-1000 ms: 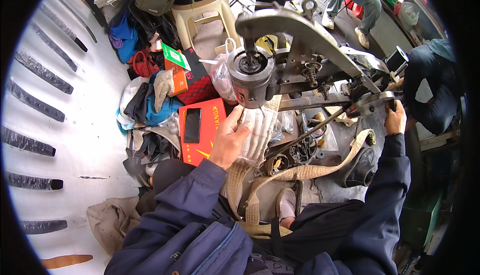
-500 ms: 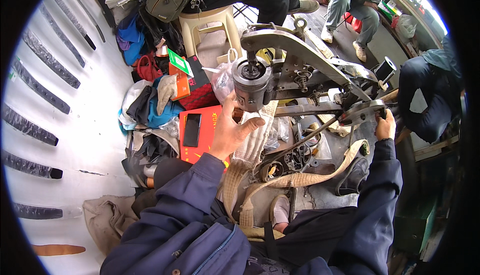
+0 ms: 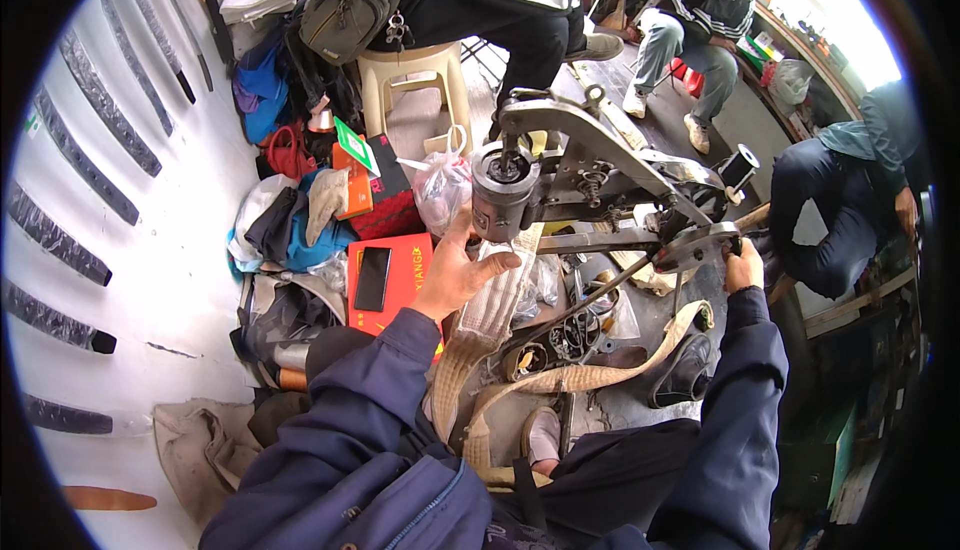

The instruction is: The person sits on the floor and uses a sewing machine to stitch a beige fabric strap. They thread a needle, position the strap under the presser foot, and operate the machine to sew along the strap's length.

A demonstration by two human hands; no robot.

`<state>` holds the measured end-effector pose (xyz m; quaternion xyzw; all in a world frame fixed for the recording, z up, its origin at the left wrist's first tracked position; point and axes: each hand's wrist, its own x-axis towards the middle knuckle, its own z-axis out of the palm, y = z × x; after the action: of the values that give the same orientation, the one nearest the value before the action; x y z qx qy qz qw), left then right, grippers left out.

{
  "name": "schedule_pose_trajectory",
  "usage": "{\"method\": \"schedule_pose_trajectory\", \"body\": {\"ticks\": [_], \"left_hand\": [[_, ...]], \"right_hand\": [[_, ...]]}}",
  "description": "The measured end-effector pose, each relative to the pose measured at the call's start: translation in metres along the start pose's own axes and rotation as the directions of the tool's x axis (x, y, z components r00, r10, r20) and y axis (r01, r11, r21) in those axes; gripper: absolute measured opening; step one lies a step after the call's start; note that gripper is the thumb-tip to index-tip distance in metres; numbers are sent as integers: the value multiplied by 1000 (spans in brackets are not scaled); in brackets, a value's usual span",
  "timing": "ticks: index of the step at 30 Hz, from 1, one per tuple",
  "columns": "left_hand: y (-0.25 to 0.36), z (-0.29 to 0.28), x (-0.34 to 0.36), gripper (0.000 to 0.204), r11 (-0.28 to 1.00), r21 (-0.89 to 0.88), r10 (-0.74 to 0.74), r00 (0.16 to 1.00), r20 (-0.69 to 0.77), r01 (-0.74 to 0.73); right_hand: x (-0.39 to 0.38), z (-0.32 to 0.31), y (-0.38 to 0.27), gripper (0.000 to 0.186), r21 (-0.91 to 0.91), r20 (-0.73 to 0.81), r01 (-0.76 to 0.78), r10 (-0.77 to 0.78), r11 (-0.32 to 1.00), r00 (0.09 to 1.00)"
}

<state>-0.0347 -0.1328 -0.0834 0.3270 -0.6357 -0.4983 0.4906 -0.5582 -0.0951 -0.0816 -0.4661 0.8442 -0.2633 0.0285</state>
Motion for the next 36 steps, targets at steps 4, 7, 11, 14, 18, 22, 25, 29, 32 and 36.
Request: {"method": "schedule_pose_trajectory", "body": {"ticks": [4, 7, 11, 14, 18, 22, 25, 29, 32, 36], "left_hand": [[-2, -1, -3, 92, 995, -48, -87, 996, 22, 87], [0, 0, -1, 90, 997, -53, -59, 998, 25, 60], [4, 0, 1, 90, 993, -112, -27, 999, 34, 31], [4, 0, 3, 90, 998, -63, 5, 1000, 3, -5], [-3, 17, 9, 89, 992, 84, 111, 976, -187, -97], [-6, 20, 0, 83, 982, 185, 74, 963, -261, -25], [-5, 12, -32, 52, 954, -35, -298, 928, -224, 298], [-12, 12, -51, 20, 822, -418, -432, 902, -14, 388], [-15, 16, -52, 22, 850, -415, -379, 924, -55, 324], [-12, 23, -47, 18, 871, -378, -378, 920, -103, 315]], "right_hand": [[6, 9, 11, 25, 90, 61, -89, 84, 992, 995], [8, 17, 26, 25, 21, 27, -72, 72, 997, 997], [-8, 52, 33, 37, -233, 80, -39, 59, 972, 995], [-42, 88, 14, 35, -19, 290, -145, 145, 989, 946], [-78, 98, -30, 31, 230, 489, -197, 62, 953, 870], [-88, 83, -55, 34, 232, 477, -199, 67, 952, 877], [-90, 79, -61, 34, 292, 482, -225, 60, 930, 874], [-96, 75, -70, 35, 426, 493, -250, 9, 870, 870], [-92, 54, -77, 28, 504, 305, -1, -177, 864, 936], [-55, 5, -61, 9, 484, 162, -6, -83, 875, 983]]}}
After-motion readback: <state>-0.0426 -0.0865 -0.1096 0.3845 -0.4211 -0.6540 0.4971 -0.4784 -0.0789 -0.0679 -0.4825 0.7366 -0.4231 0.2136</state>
